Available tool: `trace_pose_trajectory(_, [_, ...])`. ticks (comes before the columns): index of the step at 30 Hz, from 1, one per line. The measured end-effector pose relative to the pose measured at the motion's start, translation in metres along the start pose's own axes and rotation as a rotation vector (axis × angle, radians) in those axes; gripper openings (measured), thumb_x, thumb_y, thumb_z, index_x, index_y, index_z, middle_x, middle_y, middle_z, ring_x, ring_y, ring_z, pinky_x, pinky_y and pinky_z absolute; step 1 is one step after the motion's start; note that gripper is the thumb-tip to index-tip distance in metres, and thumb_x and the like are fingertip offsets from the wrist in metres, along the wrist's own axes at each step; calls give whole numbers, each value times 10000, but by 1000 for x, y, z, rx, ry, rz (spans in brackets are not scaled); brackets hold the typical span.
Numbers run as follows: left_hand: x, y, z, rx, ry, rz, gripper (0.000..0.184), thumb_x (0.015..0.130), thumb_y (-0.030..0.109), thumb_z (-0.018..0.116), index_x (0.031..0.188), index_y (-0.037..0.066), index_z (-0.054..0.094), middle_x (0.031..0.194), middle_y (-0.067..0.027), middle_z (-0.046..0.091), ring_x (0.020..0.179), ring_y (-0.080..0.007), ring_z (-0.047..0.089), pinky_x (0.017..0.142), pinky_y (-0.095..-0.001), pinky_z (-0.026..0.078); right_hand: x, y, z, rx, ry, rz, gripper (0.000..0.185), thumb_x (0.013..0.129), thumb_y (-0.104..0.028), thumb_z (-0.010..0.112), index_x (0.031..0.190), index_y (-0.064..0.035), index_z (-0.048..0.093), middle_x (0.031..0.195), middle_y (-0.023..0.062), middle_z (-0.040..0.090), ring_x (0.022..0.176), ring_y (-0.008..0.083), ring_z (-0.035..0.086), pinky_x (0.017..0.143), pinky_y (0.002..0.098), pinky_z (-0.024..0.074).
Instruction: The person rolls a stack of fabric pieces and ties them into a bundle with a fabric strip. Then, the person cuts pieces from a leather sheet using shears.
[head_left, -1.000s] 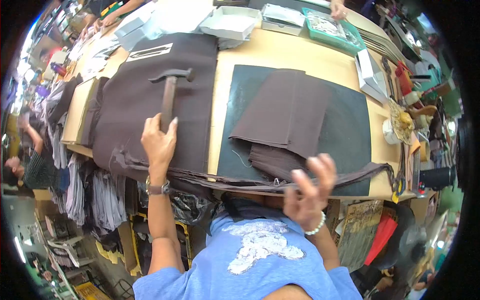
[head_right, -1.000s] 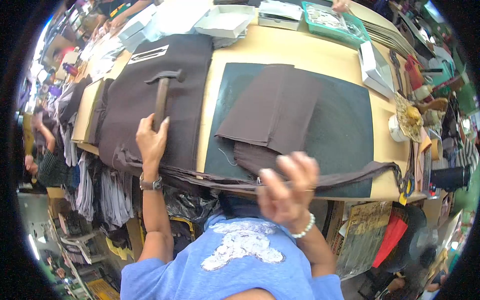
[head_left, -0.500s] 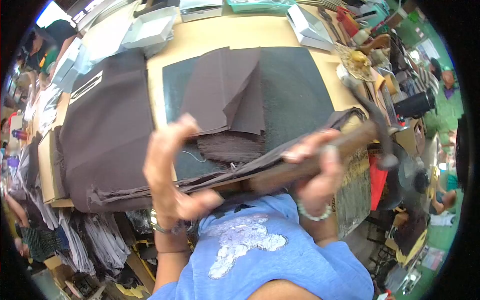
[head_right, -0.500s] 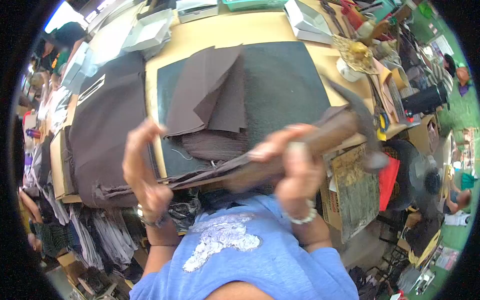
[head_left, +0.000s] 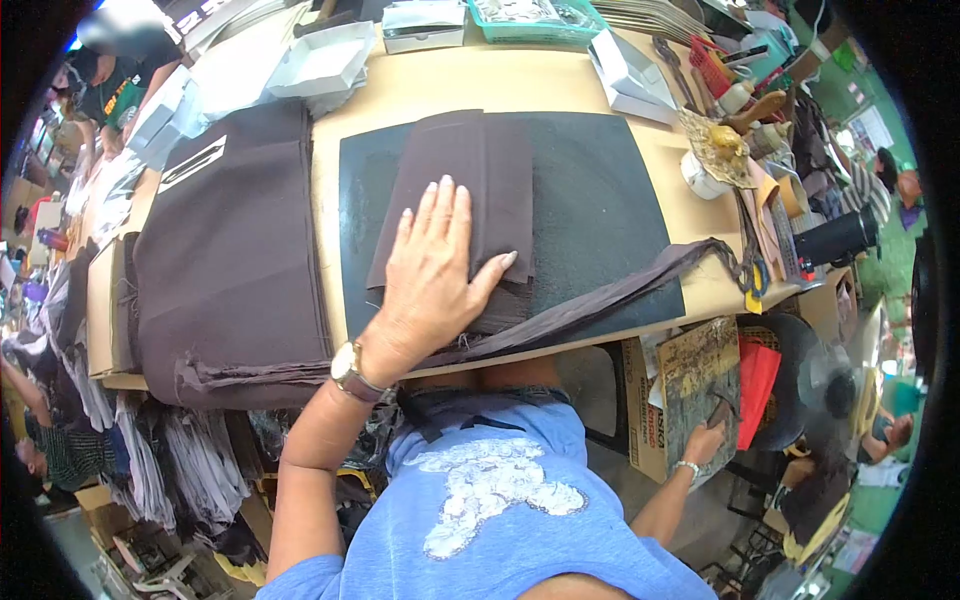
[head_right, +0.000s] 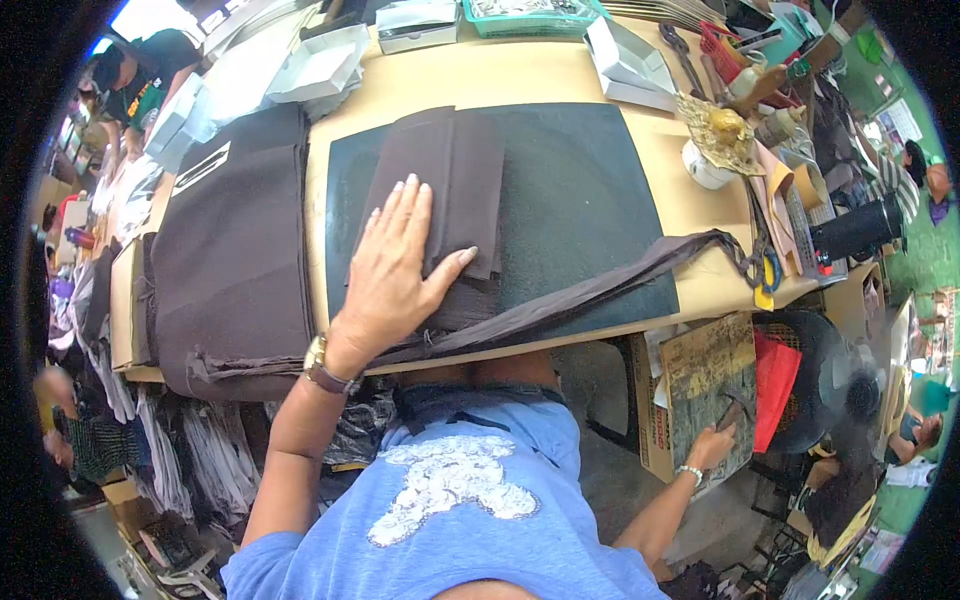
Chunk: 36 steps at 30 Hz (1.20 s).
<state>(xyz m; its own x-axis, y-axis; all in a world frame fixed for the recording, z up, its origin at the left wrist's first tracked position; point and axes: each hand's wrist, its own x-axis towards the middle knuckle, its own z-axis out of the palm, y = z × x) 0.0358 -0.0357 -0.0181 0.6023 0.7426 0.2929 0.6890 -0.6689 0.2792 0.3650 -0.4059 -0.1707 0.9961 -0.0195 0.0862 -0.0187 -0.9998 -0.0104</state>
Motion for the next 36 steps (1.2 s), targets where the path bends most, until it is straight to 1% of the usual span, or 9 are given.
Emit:
trace_pose_trajectory(8, [-1, 25, 5, -8, 9, 18, 694, 848, 459, 483, 1267, -81, 364, 1330, -277, 329, 1273, -356, 294, 1036, -462, 227, 15, 10, 52, 84, 98, 48, 446, 828, -216, 557, 1217, -28, 446, 1047, 237, 534, 962, 381, 542, 774, 480, 447])
trace_pose_trajectory(11, [2, 18, -9, -235, -17, -21, 644, 877, 433, 431, 1275, -69, 366, 1342, -263, 325, 1279, -350, 285, 1052, -405, 213, 4, -19, 10, 27, -70, 172, 431, 828, -242, 562, 1185, -16, 474, 1105, 232, 509, 1019, 366, 512, 822, 462, 432])
trace_pose_trajectory(13, [6, 4, -24, -517, 8, -85, 692, 875, 472, 426, 1257, -102, 361, 1324, -293, 327, 1253, -372, 311, 1051, -384, 226, 6, -49, -19, 100, 208, -77, 432, 837, -246, 566, 1193, -18, 476, 1144, 218, 485, 1043, 342, 496, 874, 444, 407])
trace_pose_trajectory(15, [8, -15, -31, -548, 76, -172, 618, 890, 396, 446, 1270, -82, 357, 1311, -275, 361, 1243, -351, 339, 1038, -378, 254, 3, -103, -51, 702, 346, -476, 425, 853, -230, 561, 1211, -20, 471, 1130, 199, 496, 1014, 324, 509, 893, 420, 397])
trace_pose_trajectory(18, [6, -49, -19, -489, 72, -308, 618, 872, 375, 502, 1275, -71, 358, 1308, -267, 372, 1241, -341, 347, 1027, -365, 275, -71, -214, -142, 1194, -148, -736, 362, 878, -135, 527, 1194, 31, 473, 1139, 135, 525, 993, 179, 517, 873, 297, 416])
trace_pose_trajectory(19, [5, -56, -13, -611, 33, -364, 663, 852, 394, 532, 1284, -73, 345, 1318, -262, 363, 1253, -327, 337, 1031, -352, 268, -90, -241, -156, 1309, -486, -830, 387, 879, -146, 534, 1214, 30, 454, 1118, 126, 534, 971, 168, 525, 862, 294, 422])
trace_pose_trajectory(23, [-2, -65, 11, -755, -72, -442, 703, 838, 394, 551, 1298, -82, 314, 1343, -261, 328, 1274, -320, 307, 1044, -338, 245, -124, -326, -153, 1049, -1352, -789, 705, 842, -467, 527, 1268, 68, 358, 1182, 185, 482, 1030, 235, 504, 860, 334, 410])
trace_pose_trajectory(30, [-2, -44, 11, -938, -10, -449, 690, 842, 334, 563, 1316, -78, 276, 1339, -259, 327, 1263, -306, 322, 1026, -337, 277, -165, -382, -174, 908, -1632, -792, 806, 734, -566, 603, 1227, 49, 435, 1147, 224, 507, 1083, 263, 491, 904, 364, 387])
trace_pose_trajectory(36, [-7, -41, 0, -1418, 263, -515, 627, 817, 214, 629, 1286, -48, 306, 1254, -190, 411, 1169, -223, 410, 976, -302, 339, -195, -408, -190, 1022, -1548, -954, 662, 653, -270, 745, 1121, 88, 444, 999, 190, 572, 815, 235, 615, 675, 316, 533])
